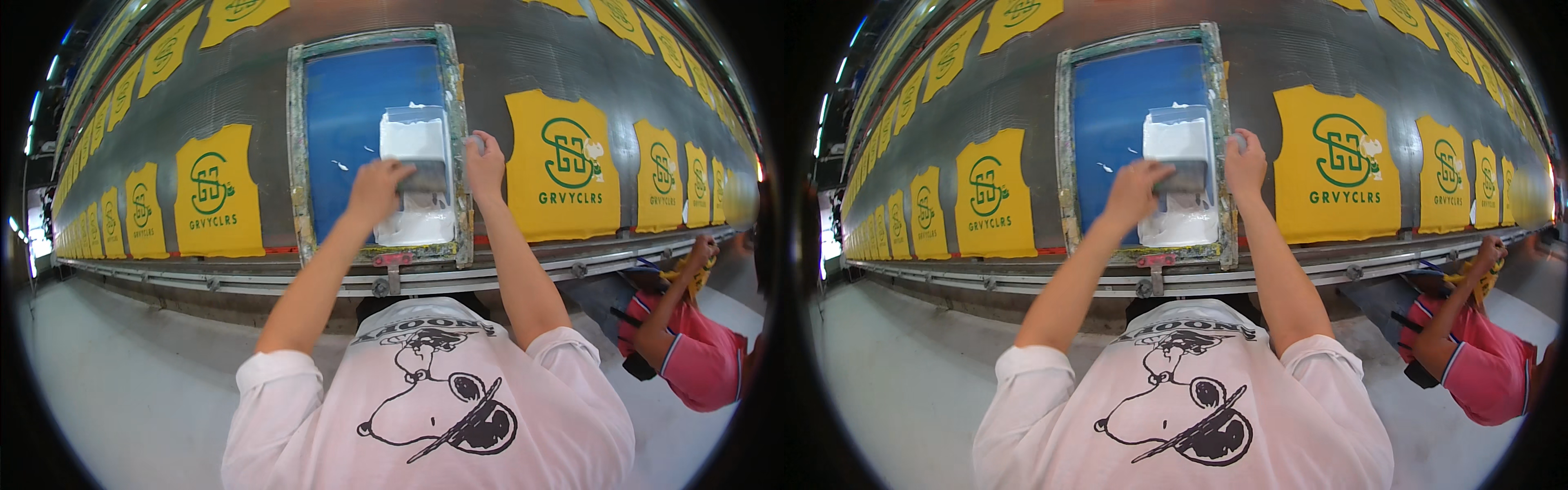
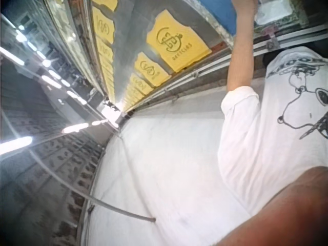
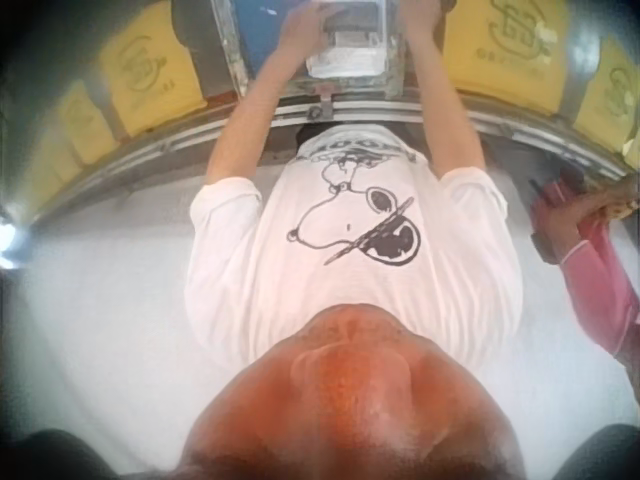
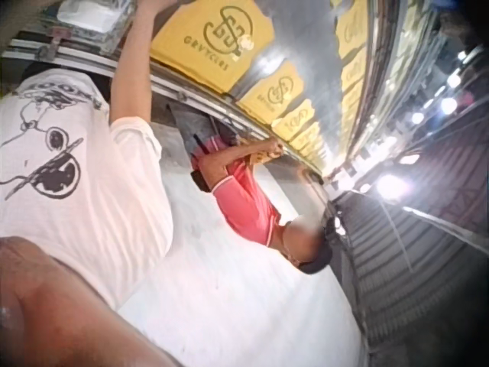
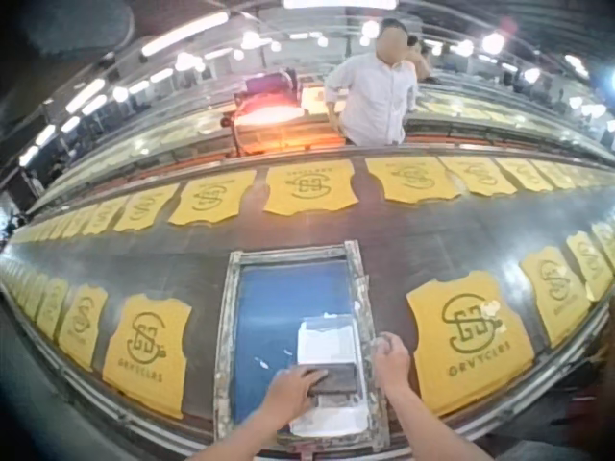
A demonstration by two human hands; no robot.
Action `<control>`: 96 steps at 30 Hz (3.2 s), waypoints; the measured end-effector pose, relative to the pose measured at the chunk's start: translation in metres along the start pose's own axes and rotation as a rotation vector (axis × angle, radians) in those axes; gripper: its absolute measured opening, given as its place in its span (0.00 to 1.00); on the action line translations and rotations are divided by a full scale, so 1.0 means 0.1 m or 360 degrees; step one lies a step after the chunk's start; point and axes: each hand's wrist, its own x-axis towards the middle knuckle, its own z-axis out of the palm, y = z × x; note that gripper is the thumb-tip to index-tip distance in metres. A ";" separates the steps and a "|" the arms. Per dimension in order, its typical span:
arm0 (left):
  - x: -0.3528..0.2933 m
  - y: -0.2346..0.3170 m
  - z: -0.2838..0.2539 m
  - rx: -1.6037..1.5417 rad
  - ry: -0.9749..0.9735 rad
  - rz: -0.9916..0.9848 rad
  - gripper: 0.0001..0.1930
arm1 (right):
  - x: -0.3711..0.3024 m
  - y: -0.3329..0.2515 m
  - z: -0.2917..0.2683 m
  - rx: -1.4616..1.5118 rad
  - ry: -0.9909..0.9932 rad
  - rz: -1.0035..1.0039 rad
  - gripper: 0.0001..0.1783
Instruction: The person performs screen printing on yellow t-shirts using a squeegee and a screen printing frame. They repeatedly pull white ink across the screen to transfer a design onto the shirts laid out on a conveyor belt.
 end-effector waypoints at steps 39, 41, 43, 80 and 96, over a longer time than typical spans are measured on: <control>-1.78 -3.28 -2.68 -0.0316 -0.0418 -0.0084 0.15 | -2.19 -1.99 3.61 -0.0266 0.0080 0.0017 0.19; -1.43 -3.42 -2.71 -0.0262 -0.0409 -0.0094 0.14 | -2.20 -2.03 3.57 -0.0369 0.0014 0.0093 0.19; -1.13 -3.57 -2.70 -0.0244 -0.0377 -0.0155 0.15 | -2.21 -2.04 3.59 -0.0311 0.0005 0.0112 0.19; -0.83 -3.56 -2.69 -0.0043 -0.0365 -0.0439 0.15 | -1.46 -2.63 3.95 -0.0866 -0.0535 -0.1336 0.09; -1.80 -3.21 -2.52 -0.0205 -0.0902 -0.0532 0.16 | -2.47 -2.35 3.45 -0.0858 -0.0981 -0.1210 0.13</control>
